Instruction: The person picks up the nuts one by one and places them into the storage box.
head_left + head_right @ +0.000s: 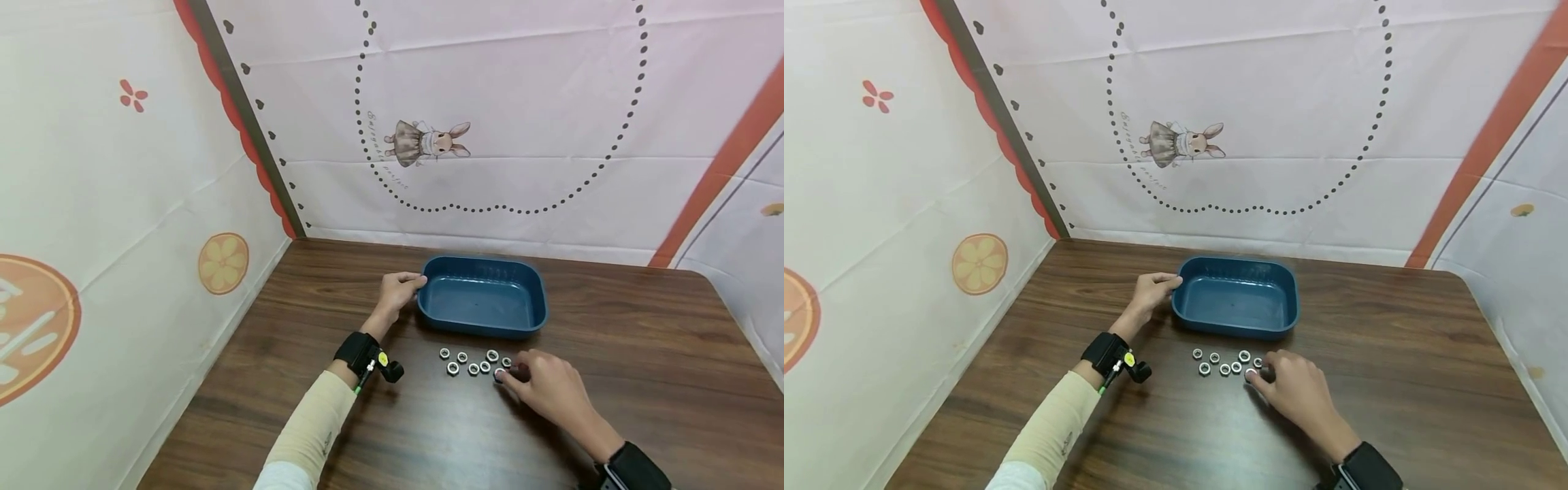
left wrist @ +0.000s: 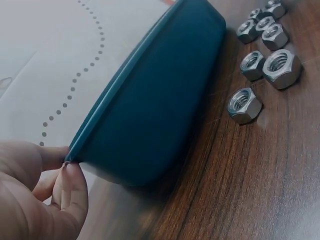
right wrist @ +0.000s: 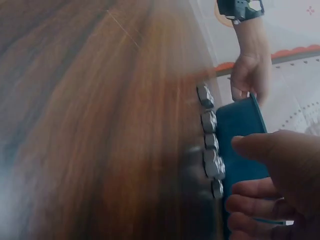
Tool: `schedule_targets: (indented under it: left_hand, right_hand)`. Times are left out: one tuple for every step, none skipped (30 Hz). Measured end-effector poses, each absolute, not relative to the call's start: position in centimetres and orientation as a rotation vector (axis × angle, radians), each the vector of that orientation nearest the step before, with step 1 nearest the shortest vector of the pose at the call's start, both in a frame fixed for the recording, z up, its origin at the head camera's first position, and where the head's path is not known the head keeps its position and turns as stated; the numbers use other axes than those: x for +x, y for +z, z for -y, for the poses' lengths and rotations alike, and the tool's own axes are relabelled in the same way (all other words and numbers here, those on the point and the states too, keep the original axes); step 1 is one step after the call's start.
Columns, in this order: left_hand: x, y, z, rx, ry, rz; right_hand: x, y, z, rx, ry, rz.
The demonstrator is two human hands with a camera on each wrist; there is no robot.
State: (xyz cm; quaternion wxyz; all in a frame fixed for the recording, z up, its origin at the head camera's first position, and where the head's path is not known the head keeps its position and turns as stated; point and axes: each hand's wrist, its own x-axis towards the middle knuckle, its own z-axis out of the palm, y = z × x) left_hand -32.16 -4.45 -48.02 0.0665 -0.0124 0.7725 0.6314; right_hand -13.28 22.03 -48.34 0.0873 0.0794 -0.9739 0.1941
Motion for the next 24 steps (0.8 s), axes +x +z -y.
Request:
schedule_targets:
  left_hand:
    - [-32.1, -47.9, 4.4, -0.042, 1.911, -2.320]
    - [-32.1, -47.9, 4.4, -0.044, 1.918, -2.314]
    - [-32.0, -47.9, 4.3, -0.051, 1.927, -2.302]
    - [-32.0, -47.9, 4.3, -0.056, 1.933, -2.292]
    - [-31.9, -47.9, 4.3, -0.061, 1.940, -2.282]
    - [-31.9, -47.8, 4.2, -0.069, 1.945, -2.275]
    - [-31.9, -47.8, 4.3, -0.075, 1.950, -2.270]
    - [-31.8, -47.8, 4.3, -0.081, 1.952, -2.270]
    - [-31.8, -47.8, 4.4, -0.089, 1.956, -2.266]
    - [-31.7, -47.8, 4.3, -0.090, 1.961, -2.264]
    - [-31.7, -47.9, 4.2, -0.093, 1.965, -2.262]
    - [-31.7, -48.0, 4.2, -0.097, 1.968, -2.261]
    - [-31.6, -48.0, 4.2, -0.101, 1.970, -2.261]
    - [-31.6, -48.0, 4.2, -0.105, 1.972, -2.262]
    - [-31.6, -48.1, 4.2, -0.108, 1.974, -2.260]
    - [-31.6, -48.1, 4.3, -0.112, 1.973, -2.260]
    - [-31.6, -48.1, 4.3, -0.112, 1.970, -2.261]
    - [-31.6, -48.2, 4.3, -0.109, 1.969, -2.263]
    - [-31.6, -48.1, 4.3, -0.107, 1.967, -2.263]
    - [-31.6, -48.1, 4.3, -0.101, 1.967, -2.265]
    - [-31.6, -48.2, 4.3, -0.095, 1.971, -2.266]
    - [-31.6, -48.1, 4.3, -0.091, 1.974, -2.267]
    - [-31.7, -48.1, 4.3, -0.084, 1.980, -2.267]
    - [-31.7, -48.1, 4.2, -0.076, 1.986, -2.267]
  right_hand:
    - [-13.3, -48.4, -21.8, 0.235, 0.578, 2.908]
    - [-13.4, -48.5, -21.6, 0.233, 0.576, 2.914]
    - [-13.4, -48.6, -21.5, 0.228, 0.574, 2.925]
    - [-13.4, -48.6, -21.3, 0.224, 0.571, 2.936]
    - [-13.5, -48.7, -21.2, 0.221, 0.569, 2.949]
    - [-13.5, -48.8, -21.0, 0.214, 0.565, 2.957]
    - [-13.5, -48.9, -20.9, 0.210, 0.564, 2.960]
    - [-13.5, -49.0, -20.7, 0.207, 0.561, 2.964]
    - [-13.6, -49.0, -20.6, 0.207, 0.557, 2.962]
    - [-13.5, -49.1, -20.6, 0.204, 0.554, 2.960]
    - [-13.6, -49.2, -20.6, 0.202, 0.554, 2.958]
    - [-13.6, -49.3, -20.6, 0.202, 0.553, 2.954]
    - [-13.6, -49.4, -20.6, 0.204, 0.554, 2.953]
    - [-13.6, -49.5, -20.6, 0.206, 0.555, 2.953]
    - [-13.6, -49.5, -20.6, 0.207, 0.553, 2.951]
    - [-13.6, -49.6, -20.6, 0.204, 0.552, 2.953]
    - [-13.6, -49.6, -20.6, 0.199, 0.555, 2.957]
    - [-13.6, -49.6, -20.6, 0.194, 0.556, 2.959]
    - [-13.6, -49.6, -20.6, 0.187, 0.557, 2.960]
    - [-13.5, -49.6, -20.7, 0.179, 0.558, 2.957]
    - [-13.5, -49.6, -20.7, 0.173, 0.563, 2.956]
    - [-13.4, -49.5, -20.8, 0.168, 0.573, 2.956]
    - [-13.3, -49.4, -20.8, 0.167, 0.587, 2.954]
    - [-13.2, -49.3, -20.9, 0.165, 0.603, 2.950]
